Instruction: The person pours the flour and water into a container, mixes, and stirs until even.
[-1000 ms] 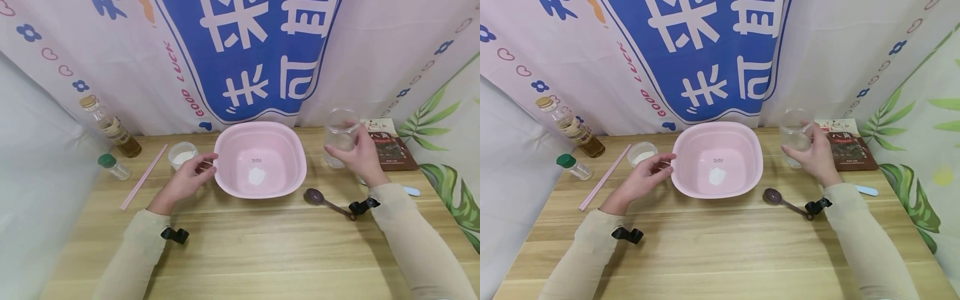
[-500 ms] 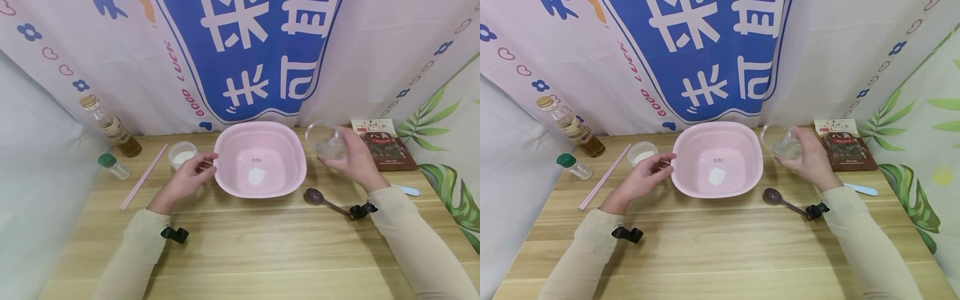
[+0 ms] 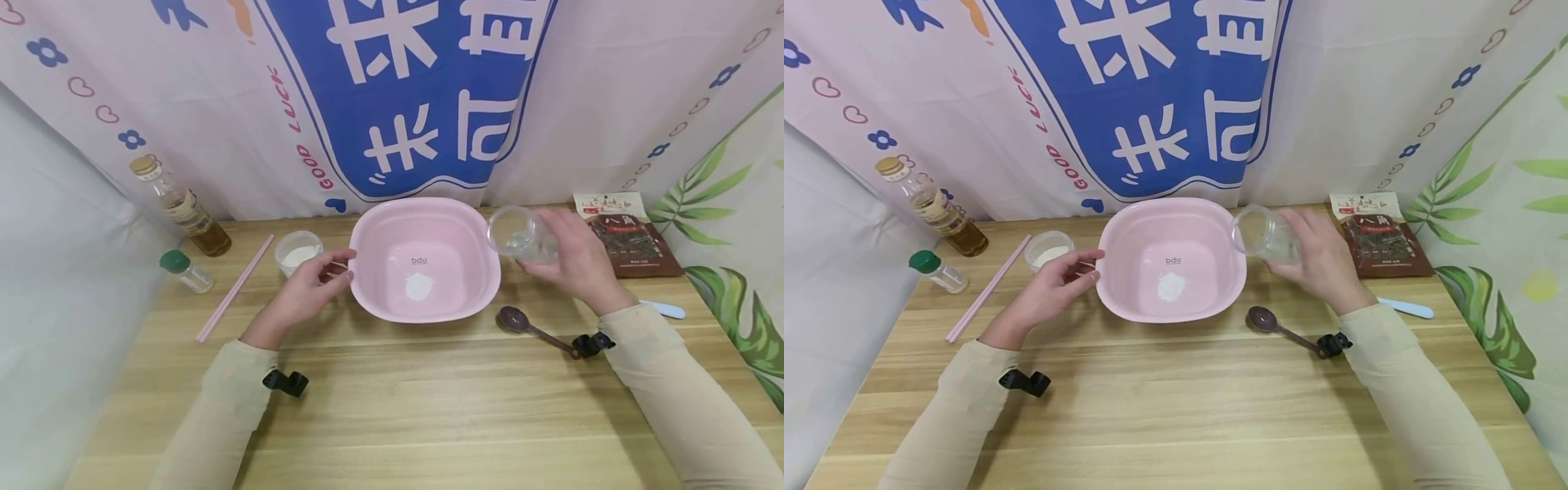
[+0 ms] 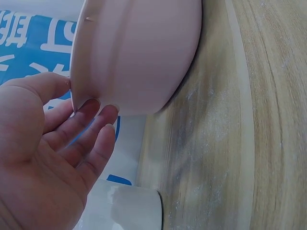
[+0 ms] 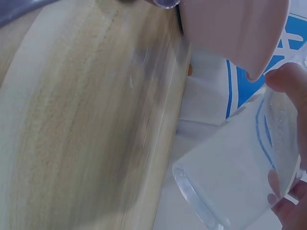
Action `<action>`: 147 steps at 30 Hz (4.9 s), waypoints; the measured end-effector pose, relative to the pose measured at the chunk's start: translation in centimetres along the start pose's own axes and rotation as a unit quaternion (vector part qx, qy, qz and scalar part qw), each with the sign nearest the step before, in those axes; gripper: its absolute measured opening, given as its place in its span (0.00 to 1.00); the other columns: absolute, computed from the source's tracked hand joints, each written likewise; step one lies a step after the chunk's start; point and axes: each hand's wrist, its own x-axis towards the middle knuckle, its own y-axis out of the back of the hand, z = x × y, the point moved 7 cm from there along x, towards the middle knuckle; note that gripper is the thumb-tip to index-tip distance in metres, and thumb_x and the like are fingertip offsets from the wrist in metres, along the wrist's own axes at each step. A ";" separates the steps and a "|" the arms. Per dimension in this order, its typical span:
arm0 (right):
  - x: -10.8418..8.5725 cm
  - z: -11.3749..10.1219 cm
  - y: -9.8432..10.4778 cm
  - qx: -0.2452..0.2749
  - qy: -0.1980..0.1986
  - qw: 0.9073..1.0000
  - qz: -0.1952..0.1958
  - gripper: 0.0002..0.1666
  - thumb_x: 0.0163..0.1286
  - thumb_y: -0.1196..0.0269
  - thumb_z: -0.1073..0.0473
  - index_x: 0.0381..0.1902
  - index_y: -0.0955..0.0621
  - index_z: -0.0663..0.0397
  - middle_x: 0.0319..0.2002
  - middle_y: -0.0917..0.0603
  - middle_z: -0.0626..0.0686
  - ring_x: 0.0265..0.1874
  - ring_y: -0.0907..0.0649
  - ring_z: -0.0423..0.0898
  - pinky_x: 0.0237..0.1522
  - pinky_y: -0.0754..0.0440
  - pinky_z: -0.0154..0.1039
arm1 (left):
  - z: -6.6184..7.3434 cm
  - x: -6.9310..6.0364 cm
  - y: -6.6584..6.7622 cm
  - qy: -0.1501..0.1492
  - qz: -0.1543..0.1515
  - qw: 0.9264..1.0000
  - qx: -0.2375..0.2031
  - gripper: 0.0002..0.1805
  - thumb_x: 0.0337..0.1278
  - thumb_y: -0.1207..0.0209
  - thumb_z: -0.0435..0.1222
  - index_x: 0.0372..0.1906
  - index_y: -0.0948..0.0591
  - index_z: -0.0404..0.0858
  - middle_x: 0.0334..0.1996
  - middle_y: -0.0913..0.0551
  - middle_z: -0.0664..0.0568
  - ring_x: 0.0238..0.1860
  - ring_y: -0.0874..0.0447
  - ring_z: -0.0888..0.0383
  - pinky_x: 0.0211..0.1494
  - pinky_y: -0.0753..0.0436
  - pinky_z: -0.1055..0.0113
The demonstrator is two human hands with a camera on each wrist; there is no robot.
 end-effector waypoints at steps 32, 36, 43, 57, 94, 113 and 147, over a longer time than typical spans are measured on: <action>0.0 -2.4 0.4 -0.065 0.061 0.996 -0.004 0.59 0.37 0.10 0.62 0.70 0.24 0.53 0.59 0.19 0.65 0.56 0.21 0.67 0.56 0.20 0.66 | -0.2 0.0 0.0 0.003 -0.004 1.000 -0.003 0.25 0.79 0.41 0.34 0.74 0.25 0.31 0.61 0.15 0.34 0.60 0.14 0.41 0.63 0.16 0.48; 0.0 -2.5 0.5 -0.069 0.064 0.996 -0.003 0.59 0.37 0.10 0.62 0.70 0.23 0.53 0.58 0.19 0.65 0.56 0.21 0.67 0.56 0.21 0.65 | -0.2 0.0 0.0 0.002 -0.003 1.000 -0.004 0.25 0.79 0.41 0.34 0.74 0.25 0.31 0.61 0.15 0.34 0.59 0.14 0.41 0.64 0.16 0.47; 0.2 -2.8 0.6 -0.076 0.077 0.994 0.004 0.59 0.36 0.10 0.62 0.70 0.22 0.51 0.57 0.18 0.65 0.55 0.22 0.67 0.57 0.22 0.65 | -0.3 0.0 0.0 0.000 -0.002 1.000 -0.005 0.25 0.79 0.41 0.34 0.74 0.25 0.31 0.61 0.15 0.34 0.59 0.14 0.41 0.64 0.16 0.46; 0.1 -3.1 0.8 -0.098 0.110 0.989 0.022 0.57 0.37 0.11 0.61 0.69 0.22 0.49 0.56 0.18 0.65 0.55 0.22 0.70 0.56 0.21 0.67 | -0.3 0.1 0.0 0.002 -0.003 1.000 -0.006 0.25 0.80 0.41 0.35 0.74 0.25 0.32 0.61 0.15 0.34 0.60 0.14 0.41 0.64 0.16 0.48; 0.3 -3.5 1.2 -0.133 0.120 0.983 0.024 0.58 0.38 0.11 0.60 0.71 0.24 0.47 0.59 0.20 0.67 0.55 0.24 0.72 0.55 0.24 0.69 | -0.2 0.0 -0.1 -0.001 -0.003 1.000 -0.008 0.25 0.79 0.41 0.34 0.74 0.25 0.32 0.62 0.15 0.34 0.60 0.14 0.41 0.64 0.16 0.48; 0.4 -3.5 1.7 -0.131 0.117 0.984 0.022 0.56 0.42 0.13 0.59 0.72 0.24 0.46 0.60 0.21 0.67 0.56 0.25 0.72 0.60 0.27 0.69 | -0.5 0.1 -0.1 0.000 -0.004 1.000 -0.012 0.25 0.80 0.41 0.35 0.74 0.25 0.32 0.61 0.15 0.34 0.60 0.14 0.41 0.64 0.16 0.49; 0.7 -3.7 1.8 -0.144 0.131 0.980 0.040 0.59 0.39 0.12 0.59 0.72 0.24 0.43 0.58 0.21 0.64 0.56 0.25 0.71 0.57 0.27 0.68 | -0.7 0.1 -0.1 -0.007 -0.001 1.000 -0.021 0.25 0.79 0.40 0.34 0.74 0.24 0.32 0.62 0.15 0.34 0.60 0.14 0.40 0.64 0.16 0.47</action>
